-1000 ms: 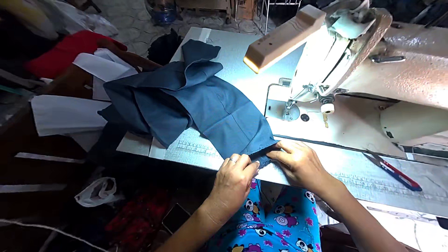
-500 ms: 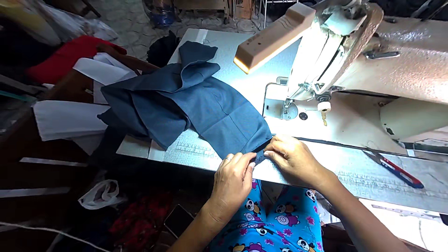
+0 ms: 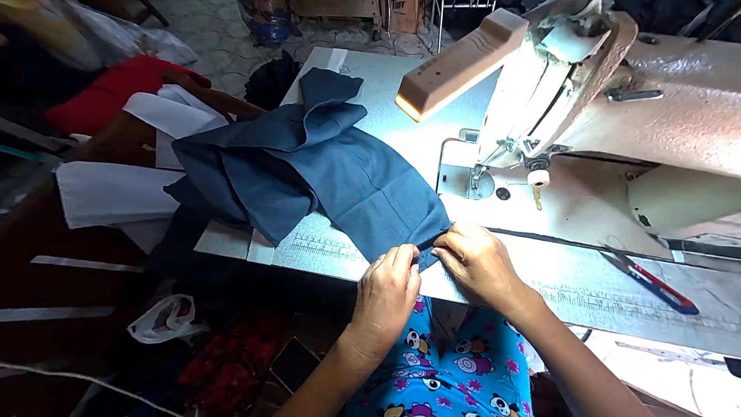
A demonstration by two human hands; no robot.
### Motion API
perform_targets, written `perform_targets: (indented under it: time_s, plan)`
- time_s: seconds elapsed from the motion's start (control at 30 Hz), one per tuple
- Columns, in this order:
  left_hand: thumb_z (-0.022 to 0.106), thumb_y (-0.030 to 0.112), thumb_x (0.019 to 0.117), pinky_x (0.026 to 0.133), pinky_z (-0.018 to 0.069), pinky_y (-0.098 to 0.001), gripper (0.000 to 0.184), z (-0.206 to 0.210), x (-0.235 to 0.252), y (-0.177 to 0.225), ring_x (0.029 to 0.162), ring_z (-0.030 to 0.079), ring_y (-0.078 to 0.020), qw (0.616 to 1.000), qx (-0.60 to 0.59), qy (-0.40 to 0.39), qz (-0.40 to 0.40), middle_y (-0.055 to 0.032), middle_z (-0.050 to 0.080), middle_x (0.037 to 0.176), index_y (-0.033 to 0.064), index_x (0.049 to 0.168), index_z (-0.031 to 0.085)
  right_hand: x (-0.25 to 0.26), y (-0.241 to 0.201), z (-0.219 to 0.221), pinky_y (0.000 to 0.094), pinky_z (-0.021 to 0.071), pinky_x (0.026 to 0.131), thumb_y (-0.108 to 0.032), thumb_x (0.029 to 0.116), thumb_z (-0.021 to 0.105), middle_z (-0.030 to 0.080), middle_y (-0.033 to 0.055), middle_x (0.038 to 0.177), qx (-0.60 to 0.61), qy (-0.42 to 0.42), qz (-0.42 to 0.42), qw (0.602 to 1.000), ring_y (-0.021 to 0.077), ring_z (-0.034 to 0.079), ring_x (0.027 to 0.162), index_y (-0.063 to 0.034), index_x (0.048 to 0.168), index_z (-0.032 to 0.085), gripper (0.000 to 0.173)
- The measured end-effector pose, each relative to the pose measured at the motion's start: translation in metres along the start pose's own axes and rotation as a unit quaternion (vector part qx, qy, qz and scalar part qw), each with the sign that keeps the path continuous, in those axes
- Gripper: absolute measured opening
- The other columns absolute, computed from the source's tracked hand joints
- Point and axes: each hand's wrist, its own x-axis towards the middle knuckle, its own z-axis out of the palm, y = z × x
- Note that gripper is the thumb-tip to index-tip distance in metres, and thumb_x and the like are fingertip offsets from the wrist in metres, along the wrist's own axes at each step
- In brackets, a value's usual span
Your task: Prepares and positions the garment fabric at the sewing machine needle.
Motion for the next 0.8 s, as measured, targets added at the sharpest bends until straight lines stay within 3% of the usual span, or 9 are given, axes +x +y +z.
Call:
perform_targets:
  time_s: [0.17, 0.3, 0.37, 0.43, 0.5, 0.57, 0.67, 0.73, 0.8]
  plan:
    - [0.067, 0.003, 0.0912, 0.065, 0.0596, -0.0439, 0.014, -0.011, 0.008, -0.002, 0.071, 0.07, -0.0312, 0.997, 0.014, -0.073, 0.036, -0.0172, 0.068, 0.084, -0.0036, 0.103, 0.07, -0.004, -0.002, 0.003, 0.038, 0.0559, 0.071, -0.014, 0.093, 0.066, 0.07, 0.0086, 0.082, 0.033, 0.004, 0.026, 0.999, 0.0249, 0.069, 0.08, -0.005, 0.089, 0.077, 0.015]
    - [0.068, 0.01, 0.0933, 0.068, 0.0555, -0.0472, 0.011, -0.019, 0.029, -0.018, 0.087, 0.068, -0.0351, 0.967, 0.076, -0.105, 0.22, -0.0165, 0.067, 0.097, 0.0076, 0.101, 0.075, -0.002, 0.001, 0.001, 0.0385, 0.0569, 0.072, -0.011, 0.0917, 0.068, 0.068, 0.0098, 0.082, 0.071, -0.013, 0.039, 0.997, 0.0242, 0.068, 0.079, -0.0032, 0.089, 0.077, 0.012]
    - [0.067, 0.019, 0.0943, 0.091, 0.0498, -0.0519, 0.015, -0.024, 0.047, -0.027, 0.12, 0.063, -0.0343, 0.936, 0.099, -0.116, 0.317, -0.011, 0.07, 0.125, 0.0192, 0.104, 0.079, 0.002, 0.002, -0.004, 0.0404, 0.0571, 0.071, -0.004, 0.0886, 0.069, 0.067, 0.0118, 0.081, 0.08, -0.03, 0.035, 0.996, 0.0255, 0.068, 0.078, -0.0006, 0.086, 0.075, 0.008]
    - [0.071, 0.027, 0.0909, 0.112, 0.0352, -0.0619, 0.02, -0.028, 0.067, -0.036, 0.145, 0.044, -0.0395, 0.908, 0.088, -0.166, 0.375, -0.0094, 0.056, 0.151, 0.0267, 0.108, 0.08, 0.006, 0.003, -0.007, 0.0423, 0.0568, 0.068, 0.001, 0.0849, 0.07, 0.066, 0.0142, 0.08, 0.086, -0.044, 0.034, 0.995, 0.0273, 0.068, 0.076, 0.0018, 0.082, 0.073, 0.004]
    - [0.074, 0.034, 0.0884, 0.119, 0.0171, -0.0692, 0.025, -0.028, 0.085, -0.045, 0.153, 0.027, -0.0434, 0.879, 0.072, -0.229, 0.413, -0.0105, 0.044, 0.161, 0.0322, 0.113, 0.08, 0.01, 0.004, -0.01, 0.0405, 0.0569, 0.068, 0.001, 0.0847, 0.071, 0.067, 0.0134, 0.08, 0.093, -0.059, 0.047, 0.993, 0.0255, 0.068, 0.076, 0.0005, 0.082, 0.074, 0.004]
    - [0.067, 0.042, 0.0912, 0.118, 0.0099, -0.0735, 0.03, -0.024, 0.098, -0.055, 0.154, 0.021, -0.0467, 0.857, 0.052, -0.263, 0.44, -0.0121, 0.039, 0.163, 0.0358, 0.119, 0.078, 0.012, 0.004, -0.011, 0.0394, 0.0566, 0.071, -0.001, 0.0866, 0.071, 0.069, 0.012, 0.081, 0.108, -0.077, 0.069, 0.989, 0.0236, 0.068, 0.078, -0.0009, 0.085, 0.076, 0.005]
    - [0.05, 0.055, 0.0971, 0.118, 0.0118, -0.0735, 0.043, -0.013, 0.102, -0.069, 0.154, 0.022, -0.0477, 0.865, 0.024, -0.287, 0.411, -0.0113, 0.039, 0.164, 0.0371, 0.13, 0.071, 0.008, 0.009, -0.006, 0.0344, 0.0581, 0.076, -0.001, 0.0895, 0.066, 0.072, 0.0104, 0.089, 0.147, -0.022, 0.07, 0.986, 0.0184, 0.07, 0.084, -0.0018, 0.092, 0.078, 0.012]
    - [0.049, 0.056, 0.099, 0.118, 0.0123, -0.0741, 0.048, -0.006, 0.094, -0.073, 0.153, 0.023, -0.0471, 0.899, -0.01, -0.303, 0.316, -0.0106, 0.04, 0.163, 0.0347, 0.139, 0.066, -0.001, 0.01, -0.007, 0.0254, 0.059, 0.082, 0.002, 0.0899, 0.061, 0.074, 0.0128, 0.102, 0.179, 0.07, 0.062, 0.979, 0.0134, 0.071, 0.093, -0.0002, 0.097, 0.079, 0.019]
    - [0.05, 0.053, 0.0995, 0.117, 0.0094, -0.0751, 0.049, 0.004, 0.086, -0.064, 0.153, 0.023, -0.048, 0.939, -0.025, -0.272, 0.208, -0.012, 0.041, 0.162, 0.0324, 0.141, 0.065, -0.012, 0.009, -0.015, 0.021, 0.0576, 0.086, 0.004, 0.0892, 0.06, 0.074, 0.0152, 0.105, 0.182, 0.131, 0.085, 0.971, 0.0113, 0.071, 0.096, 0.0028, 0.098, 0.078, 0.02]
